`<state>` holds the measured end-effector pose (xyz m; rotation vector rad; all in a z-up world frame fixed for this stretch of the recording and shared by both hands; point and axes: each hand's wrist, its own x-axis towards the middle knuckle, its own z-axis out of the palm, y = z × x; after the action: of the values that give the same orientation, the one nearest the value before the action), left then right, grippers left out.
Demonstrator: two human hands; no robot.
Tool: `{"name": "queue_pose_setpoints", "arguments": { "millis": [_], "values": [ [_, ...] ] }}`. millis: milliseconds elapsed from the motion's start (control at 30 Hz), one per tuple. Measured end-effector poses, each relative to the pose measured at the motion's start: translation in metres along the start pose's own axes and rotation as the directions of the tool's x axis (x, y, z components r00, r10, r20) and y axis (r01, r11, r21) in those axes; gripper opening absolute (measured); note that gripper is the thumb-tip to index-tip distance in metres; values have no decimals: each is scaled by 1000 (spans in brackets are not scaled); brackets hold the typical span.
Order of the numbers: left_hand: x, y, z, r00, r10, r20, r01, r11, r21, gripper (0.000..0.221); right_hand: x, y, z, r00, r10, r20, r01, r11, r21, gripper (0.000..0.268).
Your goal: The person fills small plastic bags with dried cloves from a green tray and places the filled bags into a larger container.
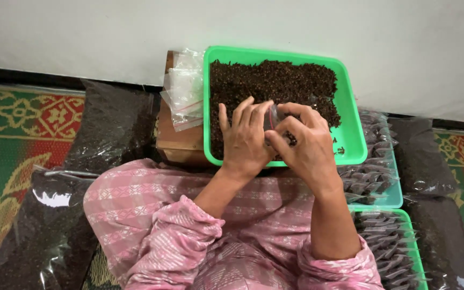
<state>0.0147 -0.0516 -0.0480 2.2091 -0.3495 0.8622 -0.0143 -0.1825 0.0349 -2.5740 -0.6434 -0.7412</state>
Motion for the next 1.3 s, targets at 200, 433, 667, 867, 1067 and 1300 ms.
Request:
{"name": "queue_pose_setpoints", "arguments": {
  "millis": [200,433,667,867,1067,1300],
  "values": [
    [-5,-13,4,995,-89,39,95,978,-185,69,4,-10,-10,991,33,129,-53,987,155,33],
    [11,-16,-24,964,-218,153,265,747,-610,53,0,6,-35,989,85,118,-126,908,399,44],
    [37,-1,-42,881,-341,329,385,113,-916,39,-23,16,0,958,136,252,-249,830,498,65],
    [49,9,-59,924,-201,325,321,-53,-945,39,-20,11,38,900,229,372,-398,80,914,69],
    [45,17,-54,946,-200,255,270,51,-961,30,-17,15,65,899,257,355,-305,-216,928,59],
    [48,7,-53,968,-104,230,246,180,-952,26,-14,24,64,885,350,308,-313,-41,949,49]
  ]
}}
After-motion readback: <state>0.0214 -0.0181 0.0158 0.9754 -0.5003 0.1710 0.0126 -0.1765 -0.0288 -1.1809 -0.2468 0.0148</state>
